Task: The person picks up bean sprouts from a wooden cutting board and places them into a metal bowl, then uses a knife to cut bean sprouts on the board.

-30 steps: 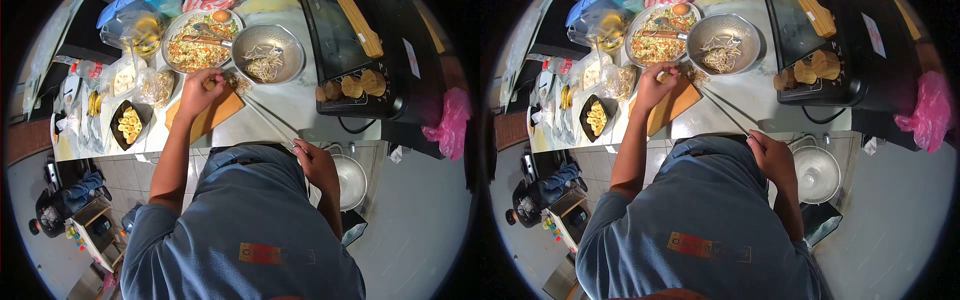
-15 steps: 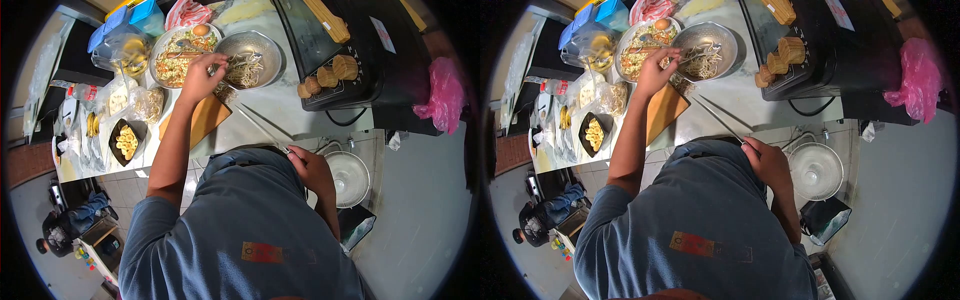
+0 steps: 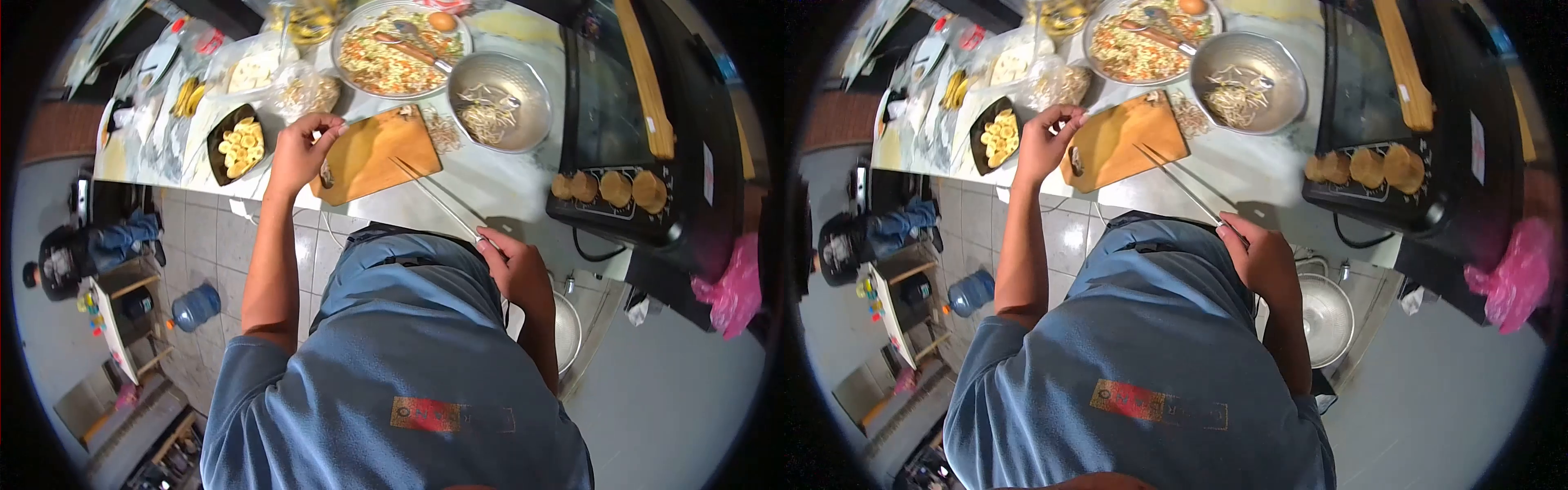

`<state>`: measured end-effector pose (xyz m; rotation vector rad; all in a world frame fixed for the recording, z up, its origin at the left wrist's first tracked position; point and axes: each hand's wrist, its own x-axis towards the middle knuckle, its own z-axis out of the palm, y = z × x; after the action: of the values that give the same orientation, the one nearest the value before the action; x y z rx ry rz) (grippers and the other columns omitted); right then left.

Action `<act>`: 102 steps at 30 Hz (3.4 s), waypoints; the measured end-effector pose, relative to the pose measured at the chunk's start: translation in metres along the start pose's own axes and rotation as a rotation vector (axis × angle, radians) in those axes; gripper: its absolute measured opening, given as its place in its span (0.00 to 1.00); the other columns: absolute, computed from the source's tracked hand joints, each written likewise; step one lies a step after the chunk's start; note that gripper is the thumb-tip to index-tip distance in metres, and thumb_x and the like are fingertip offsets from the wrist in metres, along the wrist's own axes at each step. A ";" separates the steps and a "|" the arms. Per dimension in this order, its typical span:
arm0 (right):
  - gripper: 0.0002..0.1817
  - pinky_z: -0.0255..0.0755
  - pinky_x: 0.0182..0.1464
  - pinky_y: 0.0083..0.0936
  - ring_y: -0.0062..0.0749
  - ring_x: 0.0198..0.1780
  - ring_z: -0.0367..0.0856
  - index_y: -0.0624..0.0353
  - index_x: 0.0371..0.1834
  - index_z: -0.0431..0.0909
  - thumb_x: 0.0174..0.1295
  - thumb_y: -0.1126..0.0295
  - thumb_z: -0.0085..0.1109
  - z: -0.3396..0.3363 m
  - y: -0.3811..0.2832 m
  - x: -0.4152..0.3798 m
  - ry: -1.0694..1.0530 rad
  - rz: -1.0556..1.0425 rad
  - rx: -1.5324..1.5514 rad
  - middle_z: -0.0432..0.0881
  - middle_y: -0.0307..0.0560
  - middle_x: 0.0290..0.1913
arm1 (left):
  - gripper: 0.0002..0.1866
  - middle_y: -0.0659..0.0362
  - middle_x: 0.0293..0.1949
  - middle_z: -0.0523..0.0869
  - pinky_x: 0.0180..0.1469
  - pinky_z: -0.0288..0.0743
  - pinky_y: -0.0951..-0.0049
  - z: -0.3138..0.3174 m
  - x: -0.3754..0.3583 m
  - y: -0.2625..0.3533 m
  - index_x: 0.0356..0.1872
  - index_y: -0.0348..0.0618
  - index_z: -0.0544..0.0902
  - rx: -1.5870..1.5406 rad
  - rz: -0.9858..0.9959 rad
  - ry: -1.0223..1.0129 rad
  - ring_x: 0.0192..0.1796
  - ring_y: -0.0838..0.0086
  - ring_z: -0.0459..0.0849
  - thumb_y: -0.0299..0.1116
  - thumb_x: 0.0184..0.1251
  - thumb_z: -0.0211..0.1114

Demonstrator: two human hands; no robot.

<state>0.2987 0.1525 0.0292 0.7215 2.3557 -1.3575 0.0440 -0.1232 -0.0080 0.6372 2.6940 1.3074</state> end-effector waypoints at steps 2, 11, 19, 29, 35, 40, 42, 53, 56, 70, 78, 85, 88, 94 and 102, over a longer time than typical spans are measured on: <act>0.19 0.78 0.43 0.34 0.50 0.37 0.89 0.57 0.56 0.86 0.69 0.58 0.62 0.002 -0.004 0.007 -0.011 -0.051 -0.014 0.87 0.63 0.36 | 0.08 0.58 0.34 0.90 0.38 0.76 0.75 -0.007 -0.016 -0.019 0.45 0.38 0.89 -0.070 -0.135 -0.025 0.36 0.79 0.83 0.31 0.71 0.70; 0.18 0.74 0.36 0.28 0.36 0.30 0.82 0.59 0.57 0.85 0.70 0.61 0.62 0.001 -0.031 0.019 -0.051 -0.153 -0.105 0.85 0.55 0.30 | 0.10 0.54 0.37 0.89 0.45 0.80 0.61 -0.008 -0.057 -0.049 0.39 0.42 0.88 0.409 -0.096 -0.150 0.40 0.58 0.87 0.31 0.56 0.73; 0.18 0.78 0.43 0.34 0.53 0.39 0.89 0.56 0.56 0.86 0.69 0.59 0.63 0.001 -0.046 0.015 -0.068 -0.058 -0.163 0.86 0.63 0.37 | 0.09 0.57 0.36 0.88 0.48 0.74 0.55 0.015 -0.059 -0.038 0.34 0.46 0.86 0.697 -0.133 -0.030 0.43 0.58 0.85 0.32 0.51 0.68; 0.19 0.70 0.31 0.24 0.22 0.24 0.75 0.60 0.59 0.84 0.70 0.63 0.62 0.012 -0.032 0.015 -0.012 -0.163 -0.141 0.82 0.48 0.24 | 0.10 0.56 0.39 0.87 0.51 0.74 0.56 0.013 -0.057 -0.036 0.36 0.47 0.88 0.618 -0.113 -0.054 0.46 0.58 0.84 0.34 0.51 0.70; 0.18 0.71 0.31 0.24 0.23 0.24 0.77 0.58 0.59 0.84 0.70 0.62 0.62 0.016 -0.029 0.013 -0.014 -0.143 -0.161 0.84 0.49 0.25 | 0.11 0.57 0.42 0.85 0.51 0.73 0.57 0.014 -0.057 -0.042 0.35 0.48 0.87 0.657 -0.052 -0.052 0.50 0.59 0.81 0.35 0.49 0.73; 0.18 0.79 0.45 0.36 0.53 0.40 0.89 0.53 0.55 0.86 0.68 0.56 0.64 0.017 -0.040 0.010 -0.031 -0.044 -0.159 0.87 0.60 0.38 | 0.11 0.56 0.43 0.84 0.54 0.72 0.57 0.016 -0.057 -0.047 0.36 0.48 0.88 0.590 -0.040 -0.017 0.51 0.58 0.81 0.34 0.49 0.72; 0.18 0.79 0.45 0.36 0.52 0.40 0.89 0.53 0.55 0.86 0.68 0.56 0.64 0.018 -0.038 0.011 -0.017 -0.070 -0.160 0.87 0.60 0.38 | 0.11 0.56 0.44 0.84 0.55 0.72 0.57 0.015 -0.057 -0.047 0.37 0.47 0.88 0.568 -0.066 -0.039 0.51 0.58 0.80 0.33 0.50 0.72; 0.18 0.75 0.37 0.30 0.36 0.31 0.83 0.55 0.58 0.85 0.69 0.59 0.63 0.020 -0.035 0.010 0.010 -0.105 -0.147 0.85 0.53 0.30 | 0.09 0.54 0.37 0.88 0.50 0.76 0.57 0.003 -0.052 -0.043 0.37 0.43 0.86 0.439 -0.009 0.037 0.43 0.55 0.85 0.31 0.56 0.71; 0.18 0.78 0.42 0.35 0.49 0.36 0.88 0.52 0.56 0.86 0.69 0.56 0.63 0.019 -0.036 0.010 0.018 -0.042 -0.129 0.87 0.59 0.35 | 0.12 0.51 0.36 0.89 0.46 0.80 0.63 0.000 -0.045 -0.037 0.42 0.39 0.86 0.196 -0.111 0.002 0.39 0.62 0.87 0.32 0.59 0.73; 0.20 0.72 0.32 0.23 0.20 0.25 0.78 0.56 0.61 0.84 0.70 0.59 0.64 0.012 -0.005 -0.002 0.107 0.000 -0.035 0.84 0.42 0.25 | 0.12 0.50 0.41 0.91 0.49 0.81 0.65 0.040 -0.003 -0.008 0.49 0.37 0.86 0.055 -0.067 -0.240 0.44 0.59 0.90 0.27 0.65 0.69; 0.21 0.74 0.37 0.29 0.34 0.28 0.83 0.52 0.59 0.85 0.70 0.52 0.62 0.006 -0.009 -0.002 0.090 0.092 -0.039 0.87 0.52 0.29 | 0.10 0.49 0.40 0.90 0.48 0.81 0.65 0.040 -0.008 -0.035 0.46 0.36 0.86 0.151 0.029 -0.130 0.42 0.59 0.89 0.26 0.66 0.66; 0.21 0.73 0.36 0.29 0.32 0.27 0.83 0.54 0.58 0.85 0.70 0.53 0.62 0.002 -0.009 0.004 0.080 0.091 -0.078 0.86 0.52 0.27 | 0.13 0.52 0.36 0.89 0.46 0.80 0.59 0.049 -0.022 -0.015 0.38 0.43 0.88 0.332 0.075 -0.191 0.41 0.58 0.88 0.40 0.60 0.74; 0.21 0.75 0.38 0.29 0.34 0.29 0.85 0.54 0.58 0.85 0.70 0.53 0.62 0.004 -0.012 0.008 0.076 0.026 -0.050 0.87 0.54 0.30 | 0.12 0.53 0.35 0.88 0.47 0.78 0.56 0.055 -0.027 -0.014 0.37 0.45 0.88 0.401 0.115 -0.139 0.42 0.56 0.86 0.41 0.59 0.74; 0.21 0.76 0.41 0.30 0.38 0.32 0.86 0.52 0.59 0.85 0.69 0.53 0.62 0.002 -0.021 0.017 0.055 0.001 -0.083 0.88 0.56 0.33 | 0.07 0.56 0.37 0.87 0.51 0.72 0.58 0.057 -0.024 -0.026 0.36 0.47 0.87 0.344 0.205 -0.158 0.47 0.59 0.84 0.37 0.67 0.67; 0.21 0.76 0.41 0.29 0.34 0.31 0.86 0.51 0.59 0.85 0.69 0.53 0.62 -0.007 -0.033 0.024 0.000 0.032 -0.100 0.88 0.54 0.32 | 0.07 0.52 0.36 0.87 0.51 0.74 0.56 0.041 -0.012 -0.028 0.37 0.41 0.84 0.354 0.243 -0.124 0.44 0.53 0.84 0.34 0.69 0.66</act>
<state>0.2602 0.1507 0.0435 0.7272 2.3821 -1.2171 0.0560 -0.1129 -0.0568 1.0713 2.8334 0.7943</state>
